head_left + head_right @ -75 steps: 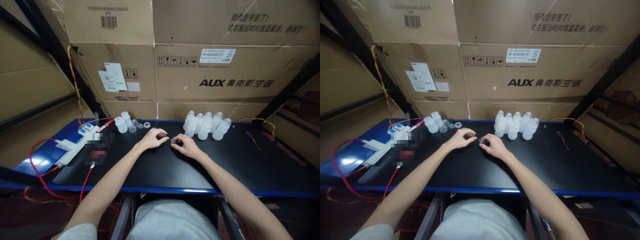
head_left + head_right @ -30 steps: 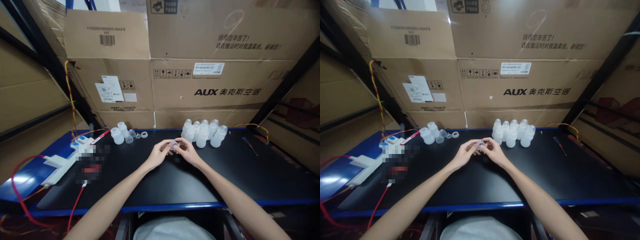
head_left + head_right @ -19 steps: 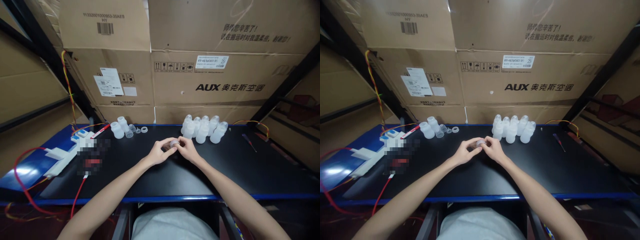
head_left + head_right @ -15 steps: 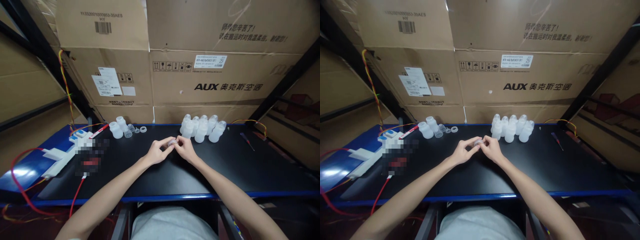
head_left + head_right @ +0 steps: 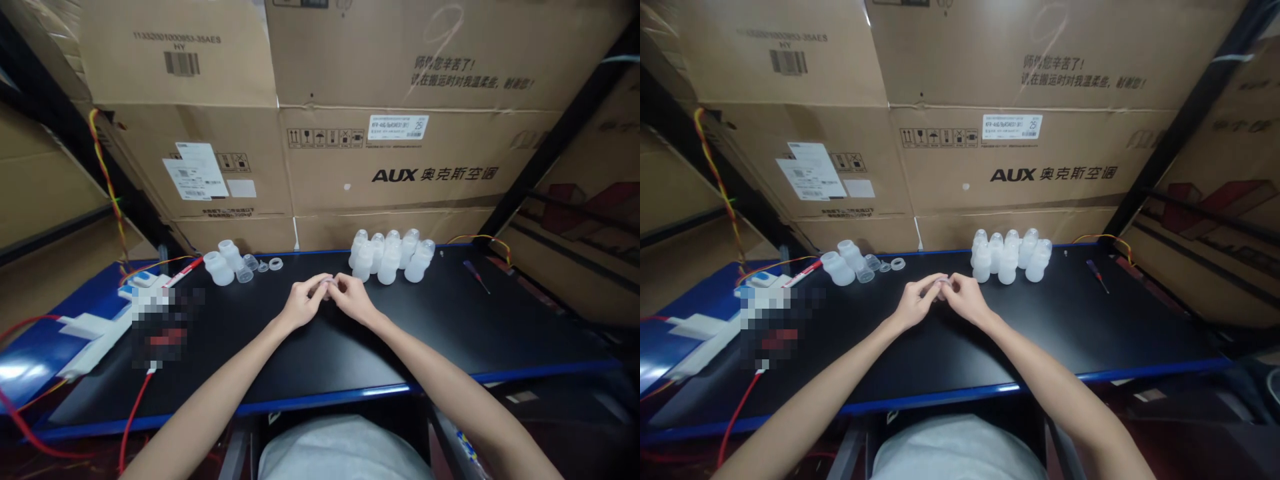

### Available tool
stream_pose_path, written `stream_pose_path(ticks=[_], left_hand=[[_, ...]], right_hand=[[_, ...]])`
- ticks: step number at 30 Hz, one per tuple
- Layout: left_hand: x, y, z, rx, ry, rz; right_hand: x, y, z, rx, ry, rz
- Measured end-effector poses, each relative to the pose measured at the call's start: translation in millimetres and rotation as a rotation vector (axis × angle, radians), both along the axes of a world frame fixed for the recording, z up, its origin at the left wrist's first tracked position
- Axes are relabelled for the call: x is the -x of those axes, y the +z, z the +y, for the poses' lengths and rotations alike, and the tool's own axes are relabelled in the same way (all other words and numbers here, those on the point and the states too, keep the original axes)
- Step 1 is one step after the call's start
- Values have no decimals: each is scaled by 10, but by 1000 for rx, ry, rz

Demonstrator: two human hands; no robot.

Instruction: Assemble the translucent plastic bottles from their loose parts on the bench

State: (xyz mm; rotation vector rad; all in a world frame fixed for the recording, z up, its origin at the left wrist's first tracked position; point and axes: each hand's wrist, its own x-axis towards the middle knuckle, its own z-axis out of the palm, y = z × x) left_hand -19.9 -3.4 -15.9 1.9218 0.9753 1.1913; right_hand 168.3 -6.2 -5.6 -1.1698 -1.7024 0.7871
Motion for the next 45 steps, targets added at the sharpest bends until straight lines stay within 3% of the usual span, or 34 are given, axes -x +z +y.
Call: stream_pose_path(ticks=[4, 13, 15, 21, 24, 26, 27, 31, 34, 36, 40, 42, 45], left_hand=[[3, -39, -3, 29, 14, -35], [-14, -57, 28, -41, 34, 3], [35, -58, 52, -103, 6, 53], [98, 30, 19, -174, -49, 223], [255, 132, 117, -421, -24, 379], [507, 209, 261, -633, 67, 442], [673, 245, 344, -692, 179, 433], [1398, 306, 596, -704, 980, 326], [1755, 238, 645, -560, 1311, 261], [1872, 163, 657, -425, 1393, 216], [1991, 65, 715, -230, 1292, 222], [2023, 93, 737, -263, 1271, 213], [1956, 241, 724, -521, 1267, 188]], right_hand=[[-60, 10, -71, 39, 200, -39], [-247, -20, 47, 411, 504, 272], [-268, -31, 67, 493, 499, 376], [-253, -40, 55, 490, 488, 388], [-247, -27, 69, 447, 445, 443], [-258, -22, 94, 409, 373, 492], [-268, -18, 108, 388, 328, 516], [-321, 21, 151, 314, 169, 603], [-339, 63, 158, 303, 111, 630], [-333, 83, 151, 297, 96, 621], [-303, 94, 133, 284, 83, 566], [-292, 88, 128, 275, 70, 547], [-282, 83, 122, 262, 63, 552]])
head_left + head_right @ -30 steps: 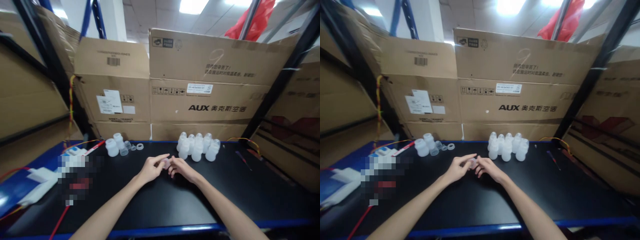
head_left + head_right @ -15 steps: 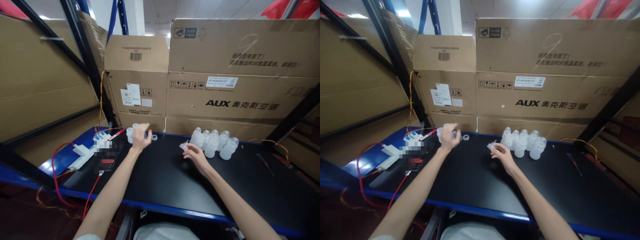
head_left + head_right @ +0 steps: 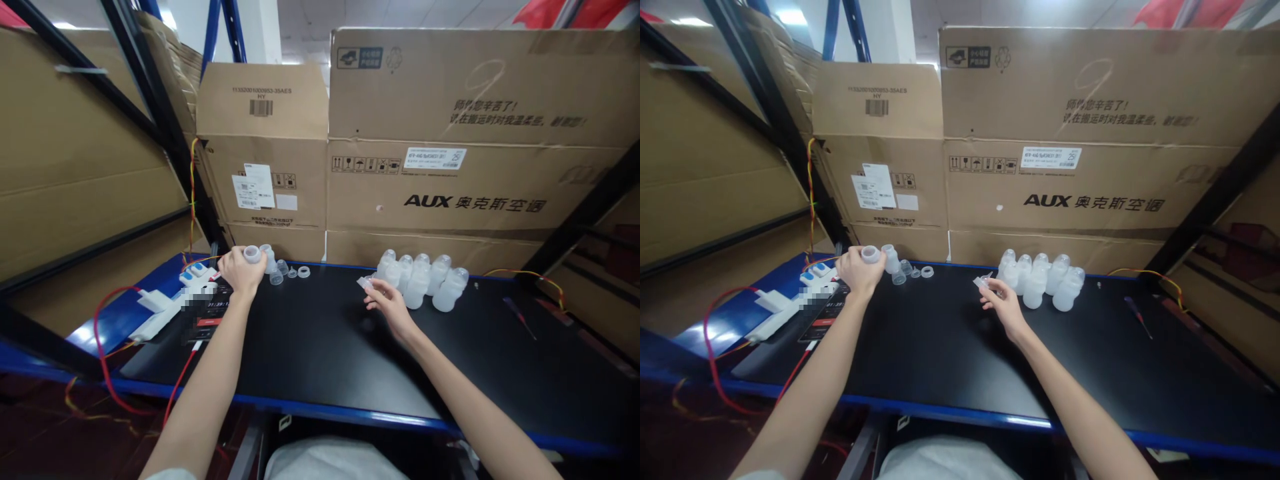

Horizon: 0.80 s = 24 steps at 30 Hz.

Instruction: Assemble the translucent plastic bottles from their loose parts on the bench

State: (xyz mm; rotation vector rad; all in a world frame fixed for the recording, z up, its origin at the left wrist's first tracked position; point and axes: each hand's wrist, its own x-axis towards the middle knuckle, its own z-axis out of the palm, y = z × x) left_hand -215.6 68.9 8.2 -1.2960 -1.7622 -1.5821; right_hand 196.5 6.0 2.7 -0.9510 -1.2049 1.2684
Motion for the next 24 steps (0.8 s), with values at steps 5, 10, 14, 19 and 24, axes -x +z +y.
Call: stream_pose_path(ticks=[5, 10, 14, 19, 24], left_hand=[[-636, 208, -154, -116, -330, 364], [-1444, 67, -430, 35, -752, 565], [-1723, -67, -596, 77, -907, 502], [-1778, -66, -690, 329, -1045, 230], [-1746, 16, -672, 821, -1362, -336]], right_hand=[[28, 5, -32, -87, 43, -4], [56, -28, -51, -120, 71, -29], [25, -77, -26, -190, 126, -73], [-69, -66, -13, -378, 255, -253], [-89, 55, -95, -506, 323, -351]])
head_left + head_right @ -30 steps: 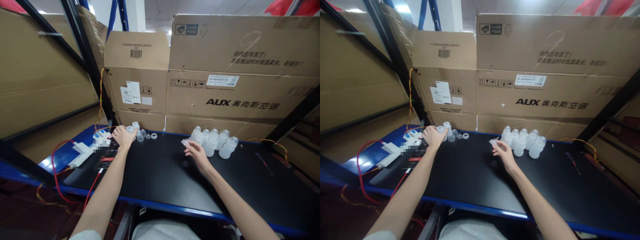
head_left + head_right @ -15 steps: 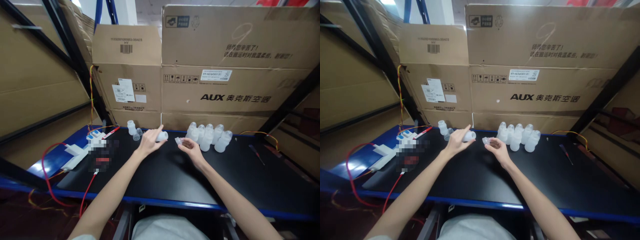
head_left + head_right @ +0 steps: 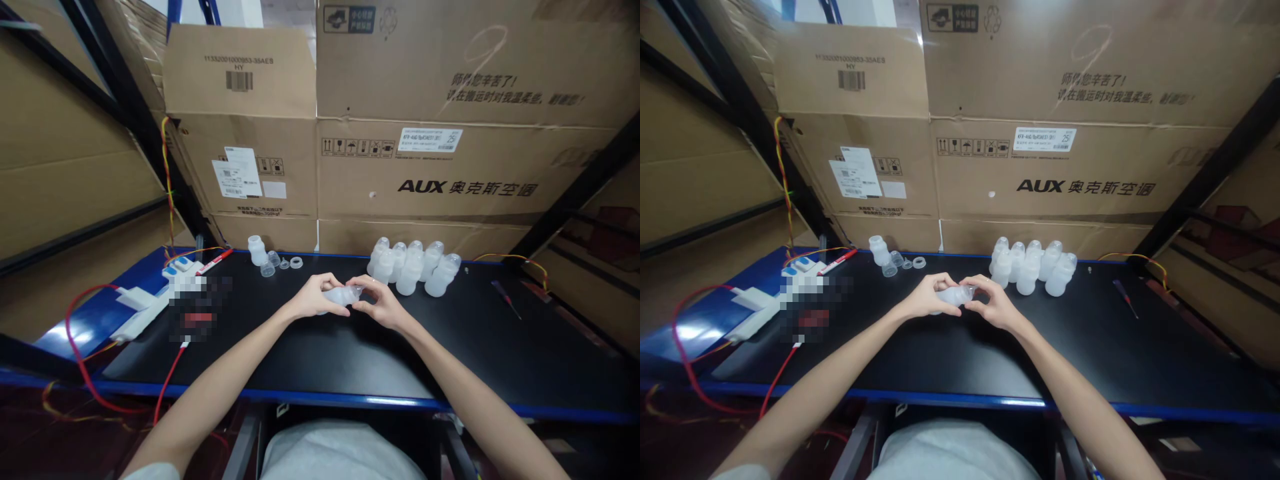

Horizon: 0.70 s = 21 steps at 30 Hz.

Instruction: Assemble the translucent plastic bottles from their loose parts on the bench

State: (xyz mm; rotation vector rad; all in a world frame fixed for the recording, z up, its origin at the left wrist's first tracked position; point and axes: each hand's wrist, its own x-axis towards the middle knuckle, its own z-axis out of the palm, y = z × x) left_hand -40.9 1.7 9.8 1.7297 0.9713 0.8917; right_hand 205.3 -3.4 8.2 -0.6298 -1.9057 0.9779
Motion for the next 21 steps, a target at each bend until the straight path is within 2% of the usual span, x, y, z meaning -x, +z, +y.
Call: stream_pose_path(ticks=[2, 4, 8, 11, 15, 21], left_hand=[[28, 8, 39, 237, -116, -79], [48, -15, 75, 388, -217, -147], [12, -133, 107, 531, -387, -309], [-59, -217, 105, 609, -439, -401], [-92, -226, 90, 602, -458, -407], [-31, -167, 65, 456, -318, -291]], right_hand=[[11, 65, -52, -20, 37, -31], [22, 125, -101, -51, 52, -63], [36, 203, -168, -141, 45, -99], [38, 236, -189, -209, 25, -70], [12, 273, -208, -189, -21, -108], [-42, 277, -228, -160, -75, -304]])
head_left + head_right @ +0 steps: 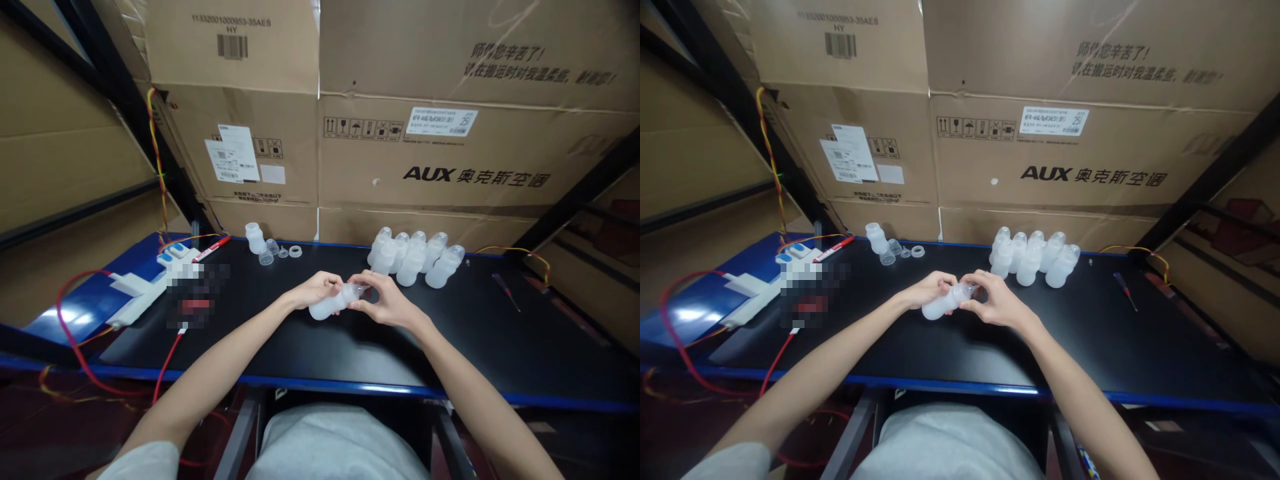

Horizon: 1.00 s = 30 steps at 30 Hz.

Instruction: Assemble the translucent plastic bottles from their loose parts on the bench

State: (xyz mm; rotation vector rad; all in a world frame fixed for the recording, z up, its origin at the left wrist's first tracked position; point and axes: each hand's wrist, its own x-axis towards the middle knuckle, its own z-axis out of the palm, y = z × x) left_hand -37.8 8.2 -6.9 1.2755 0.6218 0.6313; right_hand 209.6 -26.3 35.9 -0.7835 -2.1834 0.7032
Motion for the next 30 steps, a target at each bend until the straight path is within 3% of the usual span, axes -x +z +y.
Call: stream_pose_path(ticks=[6, 10, 15, 24, 30], left_hand=[[17, 43, -1, -54, 21, 39], [63, 43, 29, 31, -132, 16], [90, 52, 37, 104, -298, 0], [37, 99, -24, -30, -62, 26], [-39, 43, -33, -89, -36, 59]], right_hand=[[-9, -15, 29, -13, 65, 25], [34, -17, 6, -63, 128, 64], [67, 29, -63, -14, 218, 77], [36, -13, -86, -80, -73, -62], [54, -82, -21, 88, -166, -112]])
